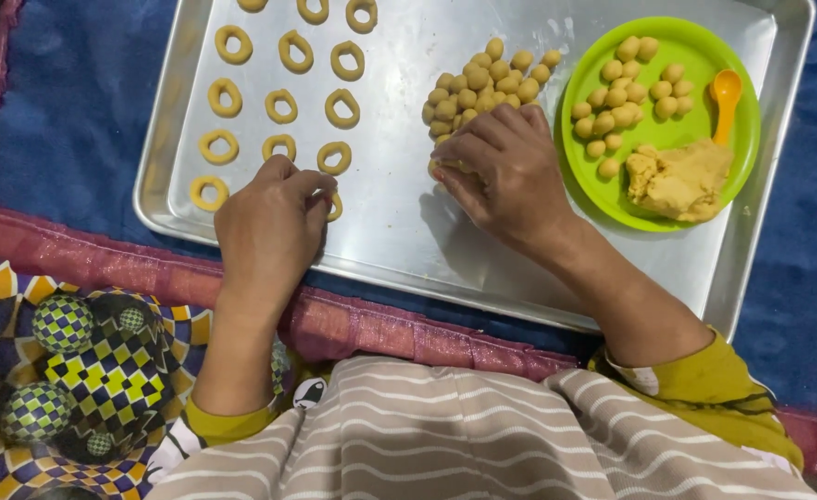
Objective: Forming small rings from dough by rolling it into balls and then cylinders before joining the ends.
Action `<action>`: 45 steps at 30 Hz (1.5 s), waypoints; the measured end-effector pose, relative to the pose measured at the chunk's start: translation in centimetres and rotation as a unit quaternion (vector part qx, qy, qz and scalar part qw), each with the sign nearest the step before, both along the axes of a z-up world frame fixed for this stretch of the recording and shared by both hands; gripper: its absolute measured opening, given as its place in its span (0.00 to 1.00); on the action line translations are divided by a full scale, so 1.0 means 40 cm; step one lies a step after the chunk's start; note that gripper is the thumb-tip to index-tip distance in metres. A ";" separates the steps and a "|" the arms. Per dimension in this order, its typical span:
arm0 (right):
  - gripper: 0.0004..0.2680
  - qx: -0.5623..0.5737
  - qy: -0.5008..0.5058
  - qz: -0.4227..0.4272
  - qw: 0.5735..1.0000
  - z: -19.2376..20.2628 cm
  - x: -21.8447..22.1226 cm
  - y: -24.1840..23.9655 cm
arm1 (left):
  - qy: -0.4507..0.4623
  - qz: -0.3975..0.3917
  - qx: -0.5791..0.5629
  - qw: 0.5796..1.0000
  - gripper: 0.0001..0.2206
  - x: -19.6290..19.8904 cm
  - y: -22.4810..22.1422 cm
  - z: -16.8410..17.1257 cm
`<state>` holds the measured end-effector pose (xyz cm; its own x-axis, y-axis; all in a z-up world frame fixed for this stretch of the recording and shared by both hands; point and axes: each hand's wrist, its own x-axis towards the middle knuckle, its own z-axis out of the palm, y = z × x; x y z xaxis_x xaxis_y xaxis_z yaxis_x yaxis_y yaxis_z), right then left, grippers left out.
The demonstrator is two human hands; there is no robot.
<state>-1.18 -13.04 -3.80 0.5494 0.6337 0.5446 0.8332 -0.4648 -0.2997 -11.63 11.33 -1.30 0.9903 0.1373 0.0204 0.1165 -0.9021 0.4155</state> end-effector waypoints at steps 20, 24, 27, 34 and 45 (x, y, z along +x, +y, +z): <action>0.24 0.047 -0.111 -0.063 0.991 0.094 -0.068 0.000 | 0.007 -0.164 -0.919 0.360 0.36 0.277 -0.274 0.006; 0.41 -0.065 -0.048 -0.176 0.981 0.026 -0.023 -0.031 | 0.072 -0.078 -0.946 0.305 0.41 0.257 -0.312 0.076; 0.41 -0.080 -0.095 -0.098 0.987 0.001 -0.056 -0.020 | -0.027 -0.186 -0.924 0.334 0.41 0.319 -0.268 -0.044; 0.41 -0.078 0.004 -0.175 0.982 0.040 -0.046 -0.018 | -0.014 -0.226 -0.870 0.439 0.42 0.259 -0.283 -0.014; 0.36 -0.090 -0.013 -0.154 0.984 0.037 -0.007 -0.035 | 0.062 0.028 -0.956 0.284 0.42 0.256 -0.288 0.099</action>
<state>-1.45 -14.43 -2.34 0.7171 0.5271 0.4561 0.6516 -0.7393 -0.1701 -1.38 -0.20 2.67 0.9623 -0.2050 -0.1787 0.2295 0.9647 0.1289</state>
